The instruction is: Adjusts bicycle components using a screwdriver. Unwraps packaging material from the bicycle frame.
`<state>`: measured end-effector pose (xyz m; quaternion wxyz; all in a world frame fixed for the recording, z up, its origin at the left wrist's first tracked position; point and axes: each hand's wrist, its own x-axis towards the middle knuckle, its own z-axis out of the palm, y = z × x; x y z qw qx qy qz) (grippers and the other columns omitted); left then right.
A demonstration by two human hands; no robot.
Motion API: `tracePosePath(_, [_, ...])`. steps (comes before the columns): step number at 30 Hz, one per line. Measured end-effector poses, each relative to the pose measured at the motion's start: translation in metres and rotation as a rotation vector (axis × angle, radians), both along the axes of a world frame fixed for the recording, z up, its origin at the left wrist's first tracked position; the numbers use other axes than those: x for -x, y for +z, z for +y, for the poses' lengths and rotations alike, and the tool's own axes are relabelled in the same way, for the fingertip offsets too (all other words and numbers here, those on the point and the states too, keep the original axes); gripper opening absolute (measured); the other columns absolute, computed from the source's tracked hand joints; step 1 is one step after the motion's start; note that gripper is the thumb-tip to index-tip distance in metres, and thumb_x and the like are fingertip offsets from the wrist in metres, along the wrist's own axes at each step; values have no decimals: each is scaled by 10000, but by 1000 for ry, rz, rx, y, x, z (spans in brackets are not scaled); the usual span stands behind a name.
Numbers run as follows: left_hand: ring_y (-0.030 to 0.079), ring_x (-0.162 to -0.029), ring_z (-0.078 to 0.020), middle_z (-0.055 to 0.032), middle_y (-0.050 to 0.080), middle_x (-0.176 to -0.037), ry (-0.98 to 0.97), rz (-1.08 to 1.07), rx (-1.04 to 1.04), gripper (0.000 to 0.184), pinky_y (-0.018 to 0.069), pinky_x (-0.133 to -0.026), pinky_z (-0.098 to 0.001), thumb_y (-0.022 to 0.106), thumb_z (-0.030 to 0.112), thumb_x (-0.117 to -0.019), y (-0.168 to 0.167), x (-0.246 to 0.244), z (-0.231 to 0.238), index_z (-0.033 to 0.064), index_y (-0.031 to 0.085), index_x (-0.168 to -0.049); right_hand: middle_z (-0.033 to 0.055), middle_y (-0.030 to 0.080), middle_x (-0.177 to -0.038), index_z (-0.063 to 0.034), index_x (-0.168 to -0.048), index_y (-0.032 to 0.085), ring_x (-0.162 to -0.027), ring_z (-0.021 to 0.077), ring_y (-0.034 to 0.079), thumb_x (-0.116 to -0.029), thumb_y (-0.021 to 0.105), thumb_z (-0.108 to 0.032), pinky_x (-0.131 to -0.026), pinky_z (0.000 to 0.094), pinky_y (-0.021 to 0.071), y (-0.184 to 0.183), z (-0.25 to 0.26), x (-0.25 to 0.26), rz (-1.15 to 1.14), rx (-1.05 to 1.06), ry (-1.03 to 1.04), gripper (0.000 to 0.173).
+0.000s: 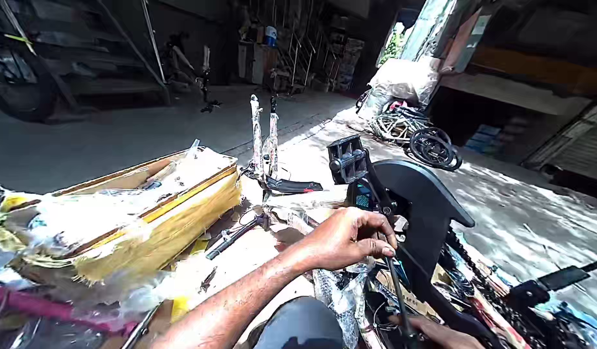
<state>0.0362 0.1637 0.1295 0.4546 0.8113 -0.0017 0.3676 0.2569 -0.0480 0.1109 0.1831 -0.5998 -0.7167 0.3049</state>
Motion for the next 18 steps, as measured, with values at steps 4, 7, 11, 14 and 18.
tracePosePath(4, [700, -812, -183, -84, 726, -967, 135, -156, 313, 438, 616, -725, -336, 651, 67, -990, -49, 15, -6, 93, 568, -1419, -33, 739, -1045, -137, -1249, 630, -827, 112, 734, -976, 680, -246, -725, 361, 652, -56, 64, 38, -62, -223, -127, 298])
tracePosePath(7, [669, -1103, -185, -51, 662, -1283, 225, -80, 469, 510, 596, -892, -382, 634, 255, -1019, -108, 24, 11, 181, 491, -1503, 34, 728, -1073, -114, -1221, 635, -873, 184, 738, -982, 641, -206, -754, 375, 664, -74, 128, 53, 187, -375, -223, 256])
tracePosePath(11, [659, -808, -116, -61, 683, -1103, 88, 71, 663, 389, 571, -698, -290, 539, 310, -1069, -177, 36, 48, 168, 561, -1431, 164, 711, -1092, -4, -1193, 646, -906, 276, 732, -943, 680, -7, -797, 414, 657, -106, 185, 96, 602, -236, -326, 252])
tracePosePath(14, [513, -570, -75, -48, 624, -887, 17, 40, 804, 314, 441, -503, -214, 567, 232, -1058, -199, 53, 91, 159, 563, -1363, 161, 687, -1034, 12, -1185, 636, -842, 234, 700, -1062, 520, -97, -743, 372, 620, -113, 218, 104, 705, -125, -481, 201])
tracePosePath(18, [486, -586, -40, -29, 682, -956, 21, 25, 828, 203, 380, -495, -196, 596, 194, -1043, -225, 68, 152, 67, 700, -1162, 159, 708, -935, -10, -1140, 642, -679, 191, 676, -1115, 406, -173, -594, 308, 587, -108, 254, 92, 718, -176, -637, 288])
